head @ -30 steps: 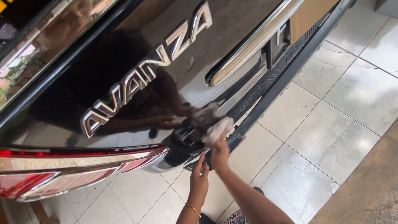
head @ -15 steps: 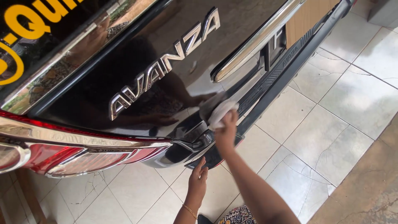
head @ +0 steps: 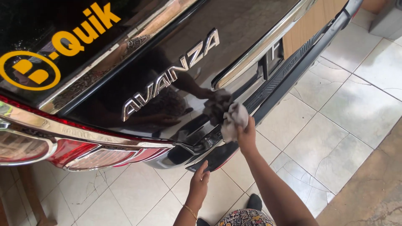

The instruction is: Cleaning the rear exterior of a black car with a cloth and soapy water.

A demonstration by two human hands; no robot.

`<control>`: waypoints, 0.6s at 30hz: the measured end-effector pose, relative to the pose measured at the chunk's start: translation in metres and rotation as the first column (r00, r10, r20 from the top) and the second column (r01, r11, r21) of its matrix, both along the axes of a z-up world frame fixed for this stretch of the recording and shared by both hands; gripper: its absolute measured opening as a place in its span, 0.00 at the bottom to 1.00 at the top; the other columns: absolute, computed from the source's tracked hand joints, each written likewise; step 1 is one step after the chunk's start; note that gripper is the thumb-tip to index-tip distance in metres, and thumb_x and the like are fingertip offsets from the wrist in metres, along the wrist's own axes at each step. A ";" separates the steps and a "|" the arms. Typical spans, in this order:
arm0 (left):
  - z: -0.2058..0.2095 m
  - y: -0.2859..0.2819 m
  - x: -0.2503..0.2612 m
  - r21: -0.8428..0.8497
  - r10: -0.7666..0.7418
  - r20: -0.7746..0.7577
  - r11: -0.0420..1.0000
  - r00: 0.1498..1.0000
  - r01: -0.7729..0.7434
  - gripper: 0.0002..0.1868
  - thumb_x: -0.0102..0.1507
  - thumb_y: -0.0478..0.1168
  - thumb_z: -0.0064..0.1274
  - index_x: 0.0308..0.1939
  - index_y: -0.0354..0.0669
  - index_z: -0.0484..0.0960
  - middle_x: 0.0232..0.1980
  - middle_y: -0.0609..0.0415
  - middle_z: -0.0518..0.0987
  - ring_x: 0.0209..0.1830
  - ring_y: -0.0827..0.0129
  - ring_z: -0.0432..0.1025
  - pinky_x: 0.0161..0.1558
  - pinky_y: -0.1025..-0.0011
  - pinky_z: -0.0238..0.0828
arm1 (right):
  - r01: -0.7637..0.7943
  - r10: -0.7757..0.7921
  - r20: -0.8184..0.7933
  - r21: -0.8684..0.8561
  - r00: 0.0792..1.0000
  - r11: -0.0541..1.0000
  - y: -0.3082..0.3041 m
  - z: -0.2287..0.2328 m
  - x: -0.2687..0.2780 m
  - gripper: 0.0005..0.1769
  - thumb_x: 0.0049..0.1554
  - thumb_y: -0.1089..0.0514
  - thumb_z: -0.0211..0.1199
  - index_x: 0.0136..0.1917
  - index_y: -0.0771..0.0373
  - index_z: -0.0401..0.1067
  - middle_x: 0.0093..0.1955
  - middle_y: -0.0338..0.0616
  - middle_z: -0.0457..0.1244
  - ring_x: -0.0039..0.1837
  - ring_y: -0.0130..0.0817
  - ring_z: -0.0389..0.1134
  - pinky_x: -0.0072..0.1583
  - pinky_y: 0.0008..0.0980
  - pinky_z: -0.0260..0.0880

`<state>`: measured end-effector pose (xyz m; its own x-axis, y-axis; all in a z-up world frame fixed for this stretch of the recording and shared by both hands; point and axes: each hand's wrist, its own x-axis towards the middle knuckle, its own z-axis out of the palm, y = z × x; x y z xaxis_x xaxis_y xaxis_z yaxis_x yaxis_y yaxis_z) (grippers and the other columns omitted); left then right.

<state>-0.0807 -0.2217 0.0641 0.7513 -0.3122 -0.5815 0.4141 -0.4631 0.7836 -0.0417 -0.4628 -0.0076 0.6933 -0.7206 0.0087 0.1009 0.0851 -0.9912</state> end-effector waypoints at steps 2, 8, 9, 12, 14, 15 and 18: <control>0.011 -0.007 0.006 0.004 0.038 -0.028 0.999 0.999 -0.038 0.27 0.68 0.41 0.45 0.73 0.53 0.67 0.73 0.59 0.72 0.61 0.72 0.74 0.58 0.72 0.69 | 0.062 -0.062 -0.076 -0.001 0.995 0.998 0.005 0.035 0.019 0.24 0.56 0.71 0.57 0.65 0.62 0.64 0.59 0.51 0.61 0.60 0.46 0.67 0.60 0.43 0.71; 0.002 -0.004 0.011 -0.051 0.090 0.024 0.995 0.996 -0.089 0.30 0.68 0.40 0.47 0.76 0.54 0.64 0.72 0.58 0.73 0.55 0.67 0.72 0.57 0.71 0.69 | -0.221 0.076 -0.273 -0.550 0.959 0.806 0.096 0.049 0.001 0.31 0.45 0.71 0.63 0.63 0.61 0.67 0.72 0.65 0.51 0.67 0.69 0.60 0.64 0.51 0.65; 0.007 -0.006 0.013 -0.050 0.132 -0.027 0.990 0.991 -0.133 0.28 0.69 0.42 0.44 0.75 0.54 0.66 0.70 0.57 0.75 0.57 0.70 0.73 0.56 0.70 0.69 | -0.343 0.221 -0.286 -0.510 0.932 0.789 0.100 0.046 -0.009 0.29 0.45 0.70 0.64 0.62 0.60 0.69 0.71 0.62 0.55 0.66 0.66 0.62 0.63 0.49 0.67; 0.016 -0.008 0.009 -0.081 0.132 -0.100 0.987 0.986 -0.141 0.26 0.71 0.44 0.41 0.75 0.55 0.67 0.67 0.55 0.79 0.58 0.73 0.74 0.55 0.70 0.69 | -0.467 0.390 -0.258 -0.473 0.884 0.747 0.090 0.068 -0.025 0.28 0.44 0.69 0.64 0.60 0.58 0.71 0.67 0.56 0.60 0.63 0.62 0.66 0.61 0.46 0.70; 0.013 -0.002 0.008 -0.114 0.091 -0.118 0.988 0.989 -0.105 0.27 0.71 0.44 0.41 0.75 0.56 0.67 0.66 0.53 0.80 0.58 0.73 0.75 0.56 0.70 0.68 | -0.472 0.418 -0.222 -0.475 0.881 0.743 0.074 0.095 -0.025 0.29 0.44 0.68 0.64 0.60 0.59 0.71 0.65 0.54 0.63 0.62 0.61 0.68 0.59 0.46 0.71; 0.010 0.003 0.007 -0.141 0.074 -0.104 0.986 0.992 -0.088 0.27 0.70 0.43 0.43 0.75 0.57 0.67 0.68 0.57 0.77 0.61 0.75 0.73 0.58 0.71 0.67 | -0.312 0.303 -0.109 -0.549 0.947 0.776 0.065 0.110 -0.023 0.29 0.44 0.67 0.62 0.62 0.62 0.69 0.64 0.55 0.62 0.61 0.61 0.68 0.60 0.45 0.71; 0.026 0.008 0.012 -0.190 0.060 -0.075 0.979 0.995 -0.073 0.27 0.69 0.42 0.45 0.74 0.56 0.68 0.69 0.60 0.76 0.62 0.75 0.72 0.60 0.71 0.66 | -0.083 0.149 0.053 -0.627 0.987 0.775 0.052 0.187 -0.011 0.26 0.47 0.67 0.59 0.61 0.62 0.70 0.64 0.56 0.62 0.60 0.59 0.69 0.60 0.44 0.72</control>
<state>-0.0686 -0.2135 0.0900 0.7343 -0.3737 -0.5667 0.4951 -0.2763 0.8237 -0.0530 -0.4109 0.1793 0.7434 -0.4496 0.4953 0.2261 -0.5279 -0.8186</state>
